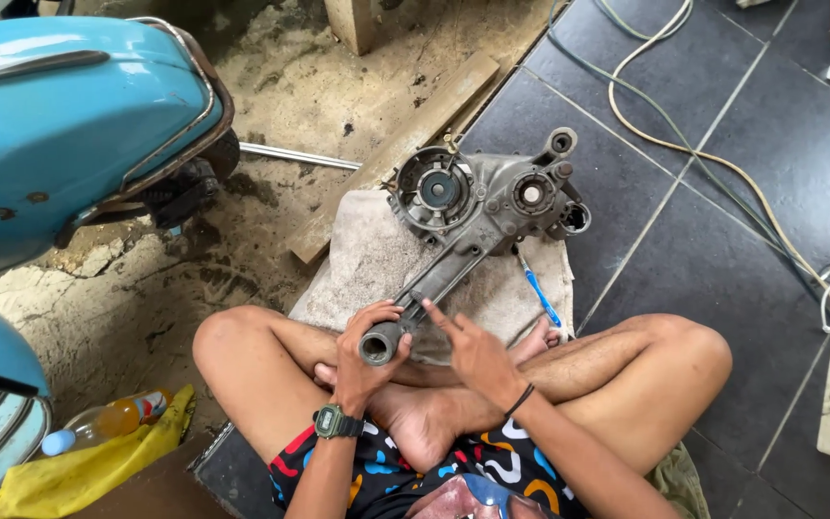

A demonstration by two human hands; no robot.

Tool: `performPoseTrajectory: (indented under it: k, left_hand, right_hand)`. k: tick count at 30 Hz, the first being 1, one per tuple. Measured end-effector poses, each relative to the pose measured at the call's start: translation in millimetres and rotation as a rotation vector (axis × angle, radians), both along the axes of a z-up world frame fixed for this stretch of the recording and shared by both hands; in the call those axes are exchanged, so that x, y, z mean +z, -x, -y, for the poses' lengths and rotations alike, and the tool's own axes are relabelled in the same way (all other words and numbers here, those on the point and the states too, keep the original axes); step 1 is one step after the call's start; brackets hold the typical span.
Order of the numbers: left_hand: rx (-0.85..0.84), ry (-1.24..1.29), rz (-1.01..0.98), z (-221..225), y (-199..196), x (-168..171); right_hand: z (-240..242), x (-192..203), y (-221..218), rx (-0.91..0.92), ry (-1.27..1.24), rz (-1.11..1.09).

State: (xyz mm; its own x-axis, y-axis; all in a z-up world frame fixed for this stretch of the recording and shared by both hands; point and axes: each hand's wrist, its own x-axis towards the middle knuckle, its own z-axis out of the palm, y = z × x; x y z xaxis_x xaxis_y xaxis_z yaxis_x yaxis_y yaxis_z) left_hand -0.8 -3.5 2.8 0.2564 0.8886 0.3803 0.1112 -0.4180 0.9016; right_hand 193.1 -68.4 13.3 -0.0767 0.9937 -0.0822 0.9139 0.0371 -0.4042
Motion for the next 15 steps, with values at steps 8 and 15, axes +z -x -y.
performPoseTrajectory:
  k: [8,15]
  left_hand:
    - [-0.004,-0.001,-0.002,-3,0,4]
    - [-0.004,0.002,0.001,0,1,6]
  right_hand:
    - [-4,15,-6,-0.049,-0.034,-0.015]
    - [-23,22,-33,-0.185,-0.028,-0.006]
